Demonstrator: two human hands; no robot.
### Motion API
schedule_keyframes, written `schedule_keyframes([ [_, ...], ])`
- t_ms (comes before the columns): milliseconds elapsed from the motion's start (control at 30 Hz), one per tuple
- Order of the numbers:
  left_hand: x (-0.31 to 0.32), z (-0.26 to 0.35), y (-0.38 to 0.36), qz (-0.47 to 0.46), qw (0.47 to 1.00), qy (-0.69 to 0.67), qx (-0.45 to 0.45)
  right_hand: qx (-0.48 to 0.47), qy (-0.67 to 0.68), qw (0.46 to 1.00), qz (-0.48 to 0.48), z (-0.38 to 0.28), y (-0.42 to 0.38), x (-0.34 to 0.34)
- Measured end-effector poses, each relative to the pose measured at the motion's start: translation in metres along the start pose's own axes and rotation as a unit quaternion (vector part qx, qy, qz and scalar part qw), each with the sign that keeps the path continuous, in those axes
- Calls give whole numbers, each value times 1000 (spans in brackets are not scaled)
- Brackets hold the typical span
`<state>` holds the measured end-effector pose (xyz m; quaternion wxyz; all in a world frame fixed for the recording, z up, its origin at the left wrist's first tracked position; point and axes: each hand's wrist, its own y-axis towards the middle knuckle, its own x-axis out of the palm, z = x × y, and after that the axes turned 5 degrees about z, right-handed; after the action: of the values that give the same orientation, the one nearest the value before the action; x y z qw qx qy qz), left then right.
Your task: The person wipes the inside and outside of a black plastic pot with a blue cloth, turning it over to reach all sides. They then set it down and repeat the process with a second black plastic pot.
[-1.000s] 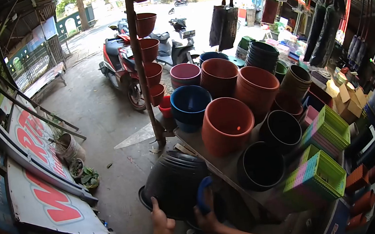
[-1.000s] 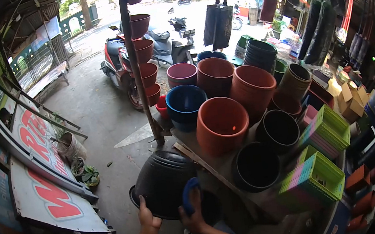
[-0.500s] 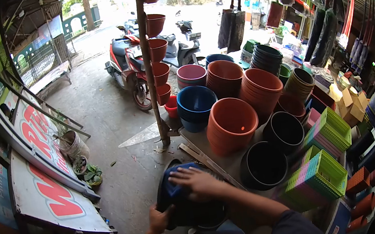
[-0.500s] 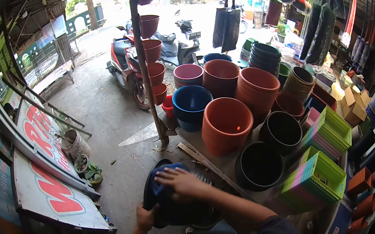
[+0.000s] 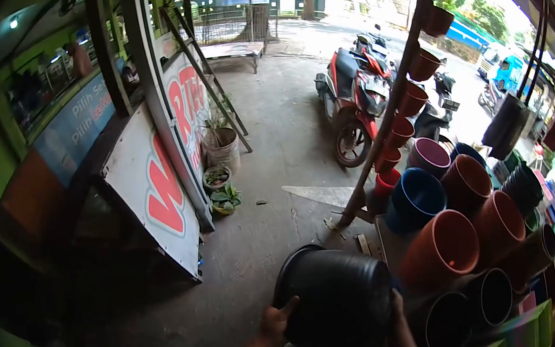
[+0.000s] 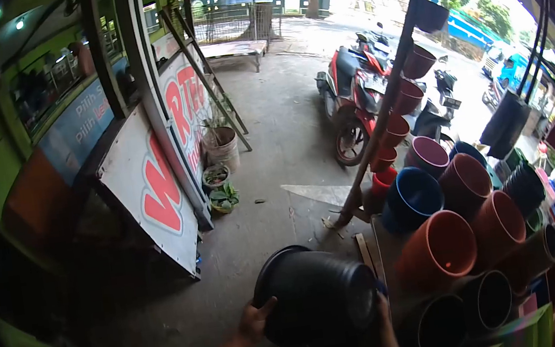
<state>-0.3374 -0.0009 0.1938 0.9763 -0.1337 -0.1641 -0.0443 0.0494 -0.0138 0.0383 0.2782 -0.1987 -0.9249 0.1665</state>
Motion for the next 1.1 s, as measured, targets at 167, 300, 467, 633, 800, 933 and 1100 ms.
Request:
schedule_keyframes([
  [167,-1,1,-13,138,970,-187,-70,84,55,992,80,27,-97,159],
  [300,-9,-15,0,291,933,-211,-11,-209,-371,904,-38,156,-78,141],
  [467,-8,-5,-5,375,918,-126,34,-377,-609,676,-174,64,-138,233],
  [633,-6,-17,-8,311,940,-58,125,-457,-677,521,-248,1,-128,249],
  [800,11,1,-24,192,961,147,136,-505,-672,438,-320,-75,-75,261],
  [933,15,16,-34,51,990,114,71,-279,-641,573,-429,-134,-12,258],
  [1100,19,2,-38,52,994,-97,26,206,-326,848,-362,-131,74,165],
])
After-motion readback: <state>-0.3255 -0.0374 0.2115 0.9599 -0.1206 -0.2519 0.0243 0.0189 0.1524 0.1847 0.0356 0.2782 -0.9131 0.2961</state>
